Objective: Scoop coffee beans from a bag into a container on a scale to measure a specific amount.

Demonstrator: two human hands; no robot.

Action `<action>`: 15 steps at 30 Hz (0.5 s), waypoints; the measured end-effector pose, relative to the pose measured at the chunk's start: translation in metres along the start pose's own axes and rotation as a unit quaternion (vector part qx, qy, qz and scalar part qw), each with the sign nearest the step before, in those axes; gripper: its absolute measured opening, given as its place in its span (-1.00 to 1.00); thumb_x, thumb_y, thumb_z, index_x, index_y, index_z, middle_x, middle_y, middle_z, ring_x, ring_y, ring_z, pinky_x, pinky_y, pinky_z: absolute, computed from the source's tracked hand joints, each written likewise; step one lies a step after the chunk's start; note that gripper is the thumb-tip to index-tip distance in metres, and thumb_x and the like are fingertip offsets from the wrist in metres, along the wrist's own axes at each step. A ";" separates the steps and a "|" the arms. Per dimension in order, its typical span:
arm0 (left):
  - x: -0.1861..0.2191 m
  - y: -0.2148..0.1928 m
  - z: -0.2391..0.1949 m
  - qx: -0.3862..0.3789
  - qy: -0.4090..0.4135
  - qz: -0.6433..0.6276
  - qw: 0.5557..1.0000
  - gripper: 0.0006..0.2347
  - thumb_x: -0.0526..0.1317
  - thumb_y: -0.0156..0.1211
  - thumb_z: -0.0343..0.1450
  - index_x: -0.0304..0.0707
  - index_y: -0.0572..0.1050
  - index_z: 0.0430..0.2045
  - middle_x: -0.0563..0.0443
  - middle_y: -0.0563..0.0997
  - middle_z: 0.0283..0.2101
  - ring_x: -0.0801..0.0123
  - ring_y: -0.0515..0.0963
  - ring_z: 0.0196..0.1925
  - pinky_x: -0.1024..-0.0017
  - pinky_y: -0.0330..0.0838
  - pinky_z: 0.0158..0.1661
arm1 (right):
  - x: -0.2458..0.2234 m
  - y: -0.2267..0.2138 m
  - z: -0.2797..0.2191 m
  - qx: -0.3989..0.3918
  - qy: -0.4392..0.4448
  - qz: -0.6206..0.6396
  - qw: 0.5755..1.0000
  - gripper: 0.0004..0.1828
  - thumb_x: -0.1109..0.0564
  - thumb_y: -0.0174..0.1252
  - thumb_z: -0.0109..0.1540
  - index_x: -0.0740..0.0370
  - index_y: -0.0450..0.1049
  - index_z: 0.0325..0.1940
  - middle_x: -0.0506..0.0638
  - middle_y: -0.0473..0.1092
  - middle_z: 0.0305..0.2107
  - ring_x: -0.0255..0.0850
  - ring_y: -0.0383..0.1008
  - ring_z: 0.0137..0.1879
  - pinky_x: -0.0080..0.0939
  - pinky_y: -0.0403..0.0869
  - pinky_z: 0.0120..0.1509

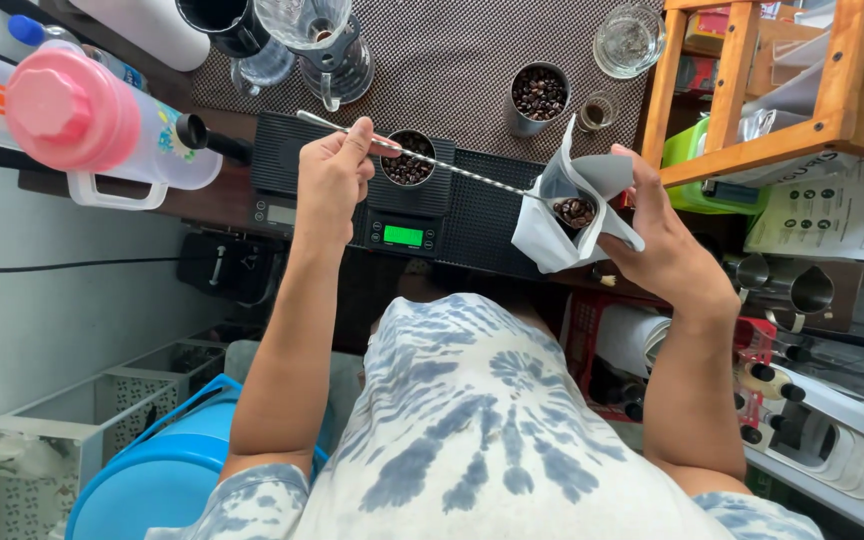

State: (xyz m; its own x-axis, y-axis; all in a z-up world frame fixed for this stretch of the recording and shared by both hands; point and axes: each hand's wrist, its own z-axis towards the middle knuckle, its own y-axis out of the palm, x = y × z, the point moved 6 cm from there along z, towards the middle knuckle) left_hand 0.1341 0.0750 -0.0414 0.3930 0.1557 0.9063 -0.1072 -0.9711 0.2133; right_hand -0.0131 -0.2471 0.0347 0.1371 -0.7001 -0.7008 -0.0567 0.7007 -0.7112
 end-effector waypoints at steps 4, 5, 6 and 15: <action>-0.002 -0.012 -0.004 0.008 -0.008 -0.007 1.000 -0.67 -0.09 0.11 0.56 -0.44 0.66 -0.39 0.31 0.25 -0.70 0.75 0.06 -0.71 0.64 -0.14 -0.68 | 0.006 0.002 -0.002 -0.001 0.012 0.001 1.000 -0.07 0.30 0.28 0.23 0.19 -0.07 0.57 0.27 0.19 0.38 0.09 0.29 0.47 -0.03 0.29 0.53; -0.001 -0.016 -0.003 0.012 -0.005 -0.009 1.000 -0.67 -0.09 0.11 0.55 -0.45 0.65 -0.39 0.31 0.24 -0.70 0.74 0.06 -0.72 0.64 -0.15 -0.69 | 0.005 0.001 0.000 -0.004 0.009 0.001 1.000 -0.06 0.31 0.28 0.20 0.20 -0.07 0.57 0.28 0.18 0.37 0.11 0.28 0.47 -0.01 0.28 0.53; -0.001 -0.020 -0.003 0.016 -0.003 -0.012 1.000 -0.66 -0.08 0.12 0.55 -0.45 0.64 -0.40 0.31 0.23 -0.71 0.74 0.05 -0.72 0.63 -0.15 -0.70 | 0.004 0.000 0.002 -0.007 0.005 0.000 1.000 -0.04 0.33 0.27 0.18 0.21 -0.08 0.57 0.29 0.18 0.36 0.14 0.27 0.47 0.01 0.26 0.53; 0.007 -0.095 -0.008 0.111 -0.005 -0.013 0.994 -0.66 -0.05 0.14 0.54 -0.42 0.60 -0.45 0.33 0.19 -0.73 0.71 0.03 -0.77 0.61 -0.18 -0.73 | 0.011 0.004 0.001 -0.003 -0.012 0.001 1.000 -0.09 0.31 0.27 0.22 0.23 -0.08 0.53 0.33 0.12 0.41 0.17 0.26 0.50 0.03 0.32 0.52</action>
State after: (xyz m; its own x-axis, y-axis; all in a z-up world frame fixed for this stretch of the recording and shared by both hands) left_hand 0.1395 0.1696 -0.0519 0.4030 0.1805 0.8972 0.1071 -0.9829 0.1497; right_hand -0.0110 -0.2517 0.0248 0.1615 -0.6954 -0.7002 -0.0622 0.7009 -0.7105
